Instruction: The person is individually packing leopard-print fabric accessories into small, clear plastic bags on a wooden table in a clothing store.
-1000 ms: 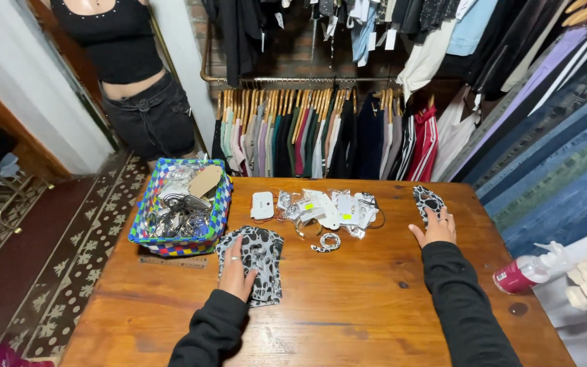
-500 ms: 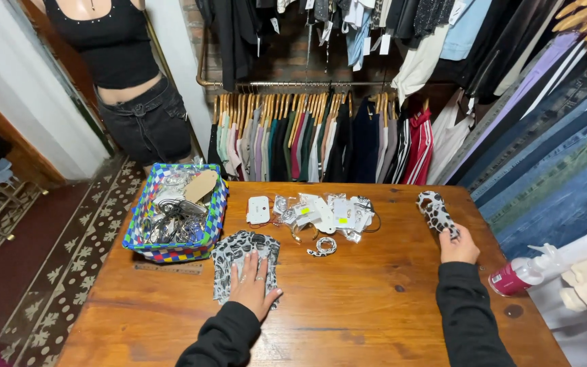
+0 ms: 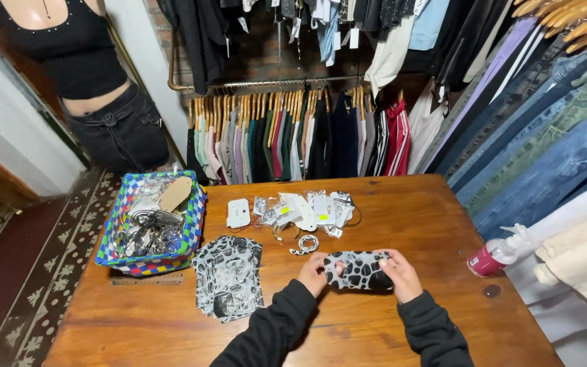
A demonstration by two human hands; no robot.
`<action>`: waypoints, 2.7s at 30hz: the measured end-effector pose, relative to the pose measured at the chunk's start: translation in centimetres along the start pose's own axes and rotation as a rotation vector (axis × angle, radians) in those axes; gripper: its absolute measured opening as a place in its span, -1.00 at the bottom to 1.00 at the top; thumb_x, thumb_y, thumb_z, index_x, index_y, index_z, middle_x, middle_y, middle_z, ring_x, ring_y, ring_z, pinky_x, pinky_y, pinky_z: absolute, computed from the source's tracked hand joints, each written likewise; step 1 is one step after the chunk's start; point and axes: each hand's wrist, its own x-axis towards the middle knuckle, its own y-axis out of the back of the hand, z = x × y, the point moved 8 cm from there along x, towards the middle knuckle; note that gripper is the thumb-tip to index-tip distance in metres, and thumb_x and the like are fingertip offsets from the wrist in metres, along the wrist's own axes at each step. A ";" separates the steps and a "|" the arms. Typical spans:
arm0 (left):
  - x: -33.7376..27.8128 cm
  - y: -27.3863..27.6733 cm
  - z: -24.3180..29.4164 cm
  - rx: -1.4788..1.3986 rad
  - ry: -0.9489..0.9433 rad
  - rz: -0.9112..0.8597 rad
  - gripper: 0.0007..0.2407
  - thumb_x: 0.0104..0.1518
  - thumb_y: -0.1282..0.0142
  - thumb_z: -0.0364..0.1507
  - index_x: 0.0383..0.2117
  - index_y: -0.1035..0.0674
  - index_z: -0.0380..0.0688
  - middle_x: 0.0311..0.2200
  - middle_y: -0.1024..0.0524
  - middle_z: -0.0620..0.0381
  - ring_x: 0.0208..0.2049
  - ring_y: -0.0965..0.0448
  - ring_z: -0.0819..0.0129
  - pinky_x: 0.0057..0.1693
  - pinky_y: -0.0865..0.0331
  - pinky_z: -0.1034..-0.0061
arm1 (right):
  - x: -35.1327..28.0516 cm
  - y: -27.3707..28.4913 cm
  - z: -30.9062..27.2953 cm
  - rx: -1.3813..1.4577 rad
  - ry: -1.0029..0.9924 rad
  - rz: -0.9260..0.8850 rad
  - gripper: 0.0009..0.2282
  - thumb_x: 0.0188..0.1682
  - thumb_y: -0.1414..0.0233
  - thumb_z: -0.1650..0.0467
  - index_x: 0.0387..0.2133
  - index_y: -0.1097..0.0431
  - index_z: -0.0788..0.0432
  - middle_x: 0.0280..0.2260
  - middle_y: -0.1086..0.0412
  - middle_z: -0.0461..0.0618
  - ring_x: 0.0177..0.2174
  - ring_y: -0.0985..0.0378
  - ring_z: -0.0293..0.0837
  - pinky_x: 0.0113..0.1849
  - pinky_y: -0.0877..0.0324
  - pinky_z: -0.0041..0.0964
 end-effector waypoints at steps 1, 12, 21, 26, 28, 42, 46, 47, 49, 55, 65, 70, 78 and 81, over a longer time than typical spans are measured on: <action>1.2 -0.1 -1.9 0.001 -0.001 -0.001 -0.77 0.13 -0.47 -0.17 -0.31 -0.82 -0.01 -0.04 -0.48 0.21 0.02 -0.61 0.38 0.28 -0.45 0.52 | -0.2 -0.1 -0.1 0.001 0.001 0.000 -0.70 0.16 -0.13 0.35 0.10 -0.52 0.24 0.02 -0.63 0.15 0.02 -0.69 0.04 0.10 -0.55 -0.04; 0.5 -1.2 -2.9 -0.811 0.210 0.065 -0.87 0.36 -0.04 -0.68 -0.21 -0.61 -0.20 -0.19 -0.56 -0.16 -0.24 -0.61 0.08 -0.07 -0.62 0.20 | -1.1 -0.4 2.7 -0.415 -0.145 0.113 -0.57 0.08 -0.18 0.14 -0.10 -0.76 0.25 -0.22 -0.63 -0.12 -0.17 -0.58 -0.20 -0.06 -0.39 -0.21; -6.6 12.6 8.0 0.315 0.093 0.214 -0.74 0.43 0.05 -0.22 0.09 -0.57 0.04 -0.42 -0.72 0.18 -0.31 -0.78 0.36 -0.03 -0.62 0.39 | 2.9 10.5 2.9 -0.192 -0.025 0.546 -0.70 0.28 -0.03 0.28 0.16 -0.52 0.14 -0.43 -0.43 -0.07 -0.60 -0.21 -0.29 -0.57 -0.12 -0.33; -7.5 25.1 7.7 0.999 0.088 0.347 -0.69 0.49 0.22 -0.16 0.15 -0.57 0.17 -0.01 -0.73 0.01 0.05 -0.71 -0.04 0.16 -0.53 0.16 | 3.8 5.8 -8.7 -0.818 0.389 0.574 -0.68 0.37 0.09 0.35 0.28 -0.48 0.11 0.17 -0.53 0.16 0.17 -0.52 0.09 0.21 -0.35 0.04; -7.7 27.5 6.6 1.214 0.119 0.385 -0.69 0.53 0.23 -0.12 0.17 -0.57 0.26 0.04 -0.71 0.08 0.19 -0.68 -0.01 0.33 -0.53 0.17 | 5.9 3.9 -7.9 -0.832 0.461 0.487 -0.70 0.38 0.06 0.52 0.31 -0.47 0.11 0.28 -0.47 0.17 0.31 -0.41 0.05 0.37 -0.25 0.08; -4.2 26.1 9.2 1.126 0.002 0.361 -0.72 0.44 -0.09 -0.21 0.23 -0.52 0.23 0.08 -0.56 0.11 0.19 -0.63 0.03 0.29 -0.54 0.14 | 12.8 3.3 5.9 -1.397 0.078 -0.013 -0.59 0.31 0.11 0.00 0.41 -0.30 -0.46 0.52 -0.17 -0.38 0.52 -0.04 -0.21 0.50 0.28 0.31; 3.7 25.3 9.5 1.184 -0.007 0.319 -0.77 0.39 -0.15 -0.17 0.09 -0.55 0.21 0.00 -0.58 0.11 0.13 -0.68 0.02 0.23 -0.60 0.13 | 11.1 1.5 3.5 -1.387 0.047 -0.044 -0.44 0.25 0.14 -0.17 0.44 -0.28 -0.37 0.54 -0.13 -0.30 0.54 0.01 -0.19 0.51 0.34 0.29; 6.0 25.5 8.7 1.222 0.003 0.320 -0.78 0.36 -0.18 -0.16 0.04 -0.56 0.22 -0.04 -0.59 0.17 0.10 -0.70 0.07 0.20 -0.60 0.16 | 11.2 1.6 3.5 -1.377 0.065 -0.040 -0.46 0.25 0.12 -0.15 0.44 -0.28 -0.38 0.54 -0.13 -0.31 0.53 0.02 -0.19 0.51 0.35 0.28; 9.2 25.7 7.7 1.259 0.004 0.318 -0.80 0.33 -0.22 -0.16 -0.01 -0.58 0.22 -0.07 -0.59 0.22 0.07 -0.72 0.13 0.18 -0.61 0.19 | 12.1 2.7 5.2 -1.368 0.085 -0.028 -0.47 0.25 0.09 -0.13 0.45 -0.28 -0.39 0.54 -0.12 -0.31 0.53 0.03 -0.20 0.51 0.36 0.26; 6.0 23.0 10.6 1.245 -0.019 0.323 -0.64 0.33 -0.24 -0.21 0.23 -0.55 0.12 0.13 -0.54 0.05 0.17 -0.66 -0.10 0.27 -0.59 0.03 | 12.6 4.7 6.1 -1.295 0.205 0.079 -0.63 0.35 0.08 0.27 0.40 -0.35 -0.36 0.46 -0.29 -0.34 0.46 -0.20 -0.20 0.50 0.02 0.04; -11.0 13.2 25.1 0.525 -0.408 0.226 -0.55 0.40 0.04 -0.29 0.43 -0.40 0.04 0.57 -0.10 -0.09 0.54 -0.20 -0.05 0.49 -0.24 -0.09 | -5.7 -29.5 -5.7 -1.067 1.177 -0.235 -0.65 0.11 0.08 0.56 0.12 -0.50 0.46 0.18 -0.50 0.38 0.26 -0.46 0.28 0.34 -0.24 0.35; -10.8 17.8 19.4 0.694 -0.493 0.212 -0.63 0.49 0.20 -0.40 0.35 -0.52 -0.02 0.48 -0.37 -0.03 0.45 -0.41 -0.01 0.47 -0.29 0.09 | -8.0 -37.9 -0.8 -0.935 1.059 -0.478 -0.64 -0.03 -0.06 0.55 0.05 -0.53 0.46 0.05 -0.53 0.44 0.15 -0.47 0.44 0.35 -0.08 0.47; -9.8 20.4 6.1 1.404 -0.227 -0.237 -0.43 0.53 0.39 -0.05 0.63 -0.02 0.10 0.65 0.21 0.02 0.64 0.31 -0.04 0.57 0.31 0.03 | -8.5 -32.6 1.6 -0.857 0.552 -0.781 -0.58 0.33 0.07 0.29 0.36 -0.35 0.29 0.40 -0.26 0.29 0.41 -0.18 0.31 0.39 0.02 0.26; -10.1 19.4 6.7 1.590 -0.077 -0.309 -0.28 0.44 0.35 0.18 0.64 0.12 0.20 0.66 0.35 0.04 0.64 0.43 0.00 0.58 0.41 0.04 | -7.5 -26.4 1.1 -0.923 0.512 -0.634 -0.61 0.30 0.05 0.25 0.26 -0.49 0.19 0.36 -0.34 0.21 0.36 -0.30 0.22 0.39 0.02 0.21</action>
